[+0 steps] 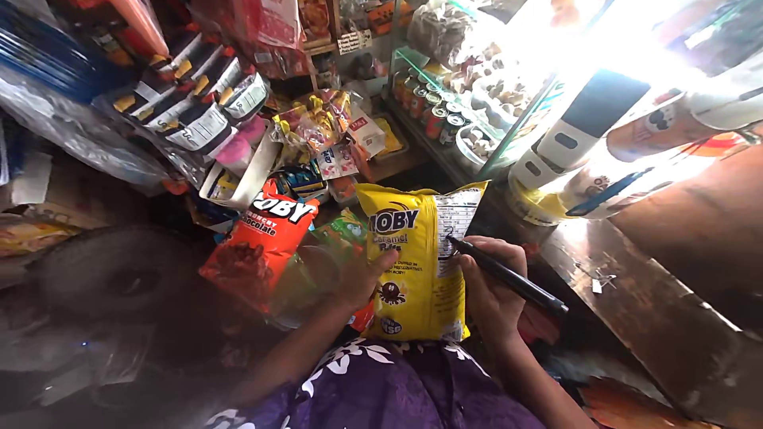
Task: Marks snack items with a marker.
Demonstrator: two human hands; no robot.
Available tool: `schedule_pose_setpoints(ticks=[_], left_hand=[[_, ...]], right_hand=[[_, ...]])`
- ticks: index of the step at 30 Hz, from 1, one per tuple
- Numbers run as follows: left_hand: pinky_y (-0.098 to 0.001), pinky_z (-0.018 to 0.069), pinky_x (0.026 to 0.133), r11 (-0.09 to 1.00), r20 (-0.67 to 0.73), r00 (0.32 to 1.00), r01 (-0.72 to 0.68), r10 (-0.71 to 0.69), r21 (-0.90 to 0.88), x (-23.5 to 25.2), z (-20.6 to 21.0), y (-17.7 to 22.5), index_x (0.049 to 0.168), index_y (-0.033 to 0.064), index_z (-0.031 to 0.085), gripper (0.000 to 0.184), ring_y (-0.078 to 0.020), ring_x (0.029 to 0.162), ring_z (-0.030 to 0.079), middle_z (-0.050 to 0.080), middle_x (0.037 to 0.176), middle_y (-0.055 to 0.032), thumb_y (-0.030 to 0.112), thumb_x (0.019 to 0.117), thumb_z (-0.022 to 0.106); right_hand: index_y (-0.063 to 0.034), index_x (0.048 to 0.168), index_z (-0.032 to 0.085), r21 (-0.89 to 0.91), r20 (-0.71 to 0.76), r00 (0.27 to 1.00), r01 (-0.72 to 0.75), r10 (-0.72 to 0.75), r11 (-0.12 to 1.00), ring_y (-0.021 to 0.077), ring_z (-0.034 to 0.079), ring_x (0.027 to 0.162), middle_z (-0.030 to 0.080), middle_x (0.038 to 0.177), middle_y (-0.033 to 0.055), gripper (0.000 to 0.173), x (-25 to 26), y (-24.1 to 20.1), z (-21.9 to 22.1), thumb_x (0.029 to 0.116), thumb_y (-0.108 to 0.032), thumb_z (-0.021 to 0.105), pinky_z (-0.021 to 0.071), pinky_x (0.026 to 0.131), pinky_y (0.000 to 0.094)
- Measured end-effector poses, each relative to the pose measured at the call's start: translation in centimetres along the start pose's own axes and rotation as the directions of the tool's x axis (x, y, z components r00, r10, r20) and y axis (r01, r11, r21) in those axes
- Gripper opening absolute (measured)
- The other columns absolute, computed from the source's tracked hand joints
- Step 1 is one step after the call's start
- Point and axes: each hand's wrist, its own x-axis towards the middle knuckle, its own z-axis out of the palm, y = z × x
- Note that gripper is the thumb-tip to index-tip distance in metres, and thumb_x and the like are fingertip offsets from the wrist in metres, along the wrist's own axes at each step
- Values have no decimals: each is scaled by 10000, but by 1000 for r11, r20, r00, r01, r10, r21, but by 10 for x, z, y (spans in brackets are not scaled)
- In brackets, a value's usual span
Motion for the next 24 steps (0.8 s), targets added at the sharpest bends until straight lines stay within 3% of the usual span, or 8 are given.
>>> schedule_pose_setpoints(ticks=[18,24], left_hand=[[-232,598,848,999,53,998,-28,30,-40,3,4,0,1234,39,502,307,-18,888,701,702,951,54,204,978,541],[-234,593,862,998,75,996,-41,43,-38,8,3,-3,1248,37,496,359,-17,909,698,701,969,54,247,966,573]], right_hand=[[-229,1090,645,-3,-3,1000,-10,10,1000,23,668,985,684,1089,-102,163,3,7,-6,957,-142,680,573,846,192],[-231,1098,654,59,51,998,-28,25,998,36,667,1034,697,1115,-89,138,0,8,-7,979,-161,658,567,876,199]])
